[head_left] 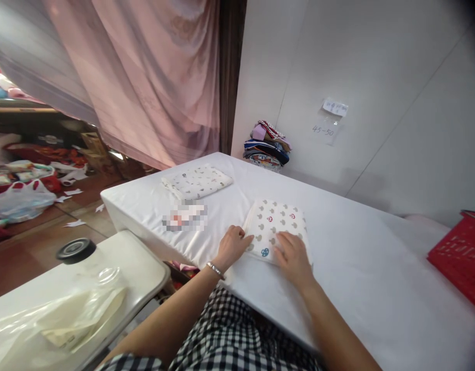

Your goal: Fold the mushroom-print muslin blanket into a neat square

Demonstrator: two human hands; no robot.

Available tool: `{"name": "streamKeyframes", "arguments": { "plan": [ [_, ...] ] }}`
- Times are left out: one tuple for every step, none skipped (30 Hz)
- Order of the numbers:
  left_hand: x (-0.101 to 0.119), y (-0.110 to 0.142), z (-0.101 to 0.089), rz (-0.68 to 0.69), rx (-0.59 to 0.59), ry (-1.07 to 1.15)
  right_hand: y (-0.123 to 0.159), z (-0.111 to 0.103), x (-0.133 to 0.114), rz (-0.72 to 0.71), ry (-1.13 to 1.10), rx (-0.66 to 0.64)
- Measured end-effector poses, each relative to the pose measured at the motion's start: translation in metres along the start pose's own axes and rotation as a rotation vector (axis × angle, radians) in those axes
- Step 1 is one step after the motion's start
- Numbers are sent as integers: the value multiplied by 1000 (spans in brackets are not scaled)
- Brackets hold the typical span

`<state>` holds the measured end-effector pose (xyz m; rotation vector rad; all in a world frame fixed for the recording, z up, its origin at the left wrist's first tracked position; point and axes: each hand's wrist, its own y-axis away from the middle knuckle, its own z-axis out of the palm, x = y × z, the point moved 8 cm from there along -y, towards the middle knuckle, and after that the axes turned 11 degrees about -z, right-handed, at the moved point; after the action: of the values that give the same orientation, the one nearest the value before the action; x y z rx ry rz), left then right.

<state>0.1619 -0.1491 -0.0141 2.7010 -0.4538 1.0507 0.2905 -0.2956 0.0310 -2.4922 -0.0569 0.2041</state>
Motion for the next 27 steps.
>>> {"name": "streamKeyframes", "arguments": {
  "plan": [
    [1,0,-1,3,7,5,6,-7,15,62,27,20],
    [2,-1,-2,3,12,7,14,-11,30,130,43,32],
    [4,-2,-2,1,10,4,21,-13,44,201,42,36],
    [5,-5,-1,-2,0,-3,29,-13,56,272,21,33],
    [6,-8,1,-11,-15,-12,36,-10,65,342,-15,27],
    [7,-11,3,-25,-35,-21,42,-5,72,401,-58,18],
    [7,-15,6,-43,-59,-25,47,0,76,444,-100,7],
    [6,-19,9,-63,-84,-20,51,5,78,472,-134,-1],
    [5,-22,12,-83,-103,-3,53,9,79,487,-154,-6],
    [3,-24,14,-99,-112,26,54,12,78,493,-162,-9],
    [1,-25,14,-112,-108,57,54,14,78,493,-165,-11],
    [-2,-26,14,-116,-90,83,55,15,78,492,-169,-14],
    [-4,-25,13,-109,-60,95,55,15,78,494,-174,-15],
    [-5,-25,11,-97,-25,89,55,15,78,496,-182,-16],
    [-6,-24,10,-85,1,69,55,15,79,501,-193,-16],
    [-6,-24,9,-78,8,43,56,15,80,510,-208,-13],
    [-7,-24,10,-78,-4,20,57,15,81,524,-225,-7],
    [-7,-25,11,-85,-29,3,58,15,82,544,-244,4],
    [-6,-27,12,-96,-58,-5,59,14,84,567,-264,22],
    [-4,-30,13,-102,-86,-6,61,14,86,590,-284,42],
    [0,-34,14,-100,-108,-3,62,14,87,613,-304,62],
    [4,-38,14,-95,-119,0,63,14,89,638,-322,80],
    [7,-42,14,-94,-125,0,64,14,91,667,-341,94],
    [10,-46,15,-97,-125,-4,65,14,93,694,-359,102],
    [12,-50,16,-101,-122,-13,66,15,94,720,-377,105],
    [13,-52,17,-104,-113,-24,67,16,96,740,-394,105],
    [14,-55,19,-105,-97,-34,68,16,97,754,-408,105]
  ]
}}
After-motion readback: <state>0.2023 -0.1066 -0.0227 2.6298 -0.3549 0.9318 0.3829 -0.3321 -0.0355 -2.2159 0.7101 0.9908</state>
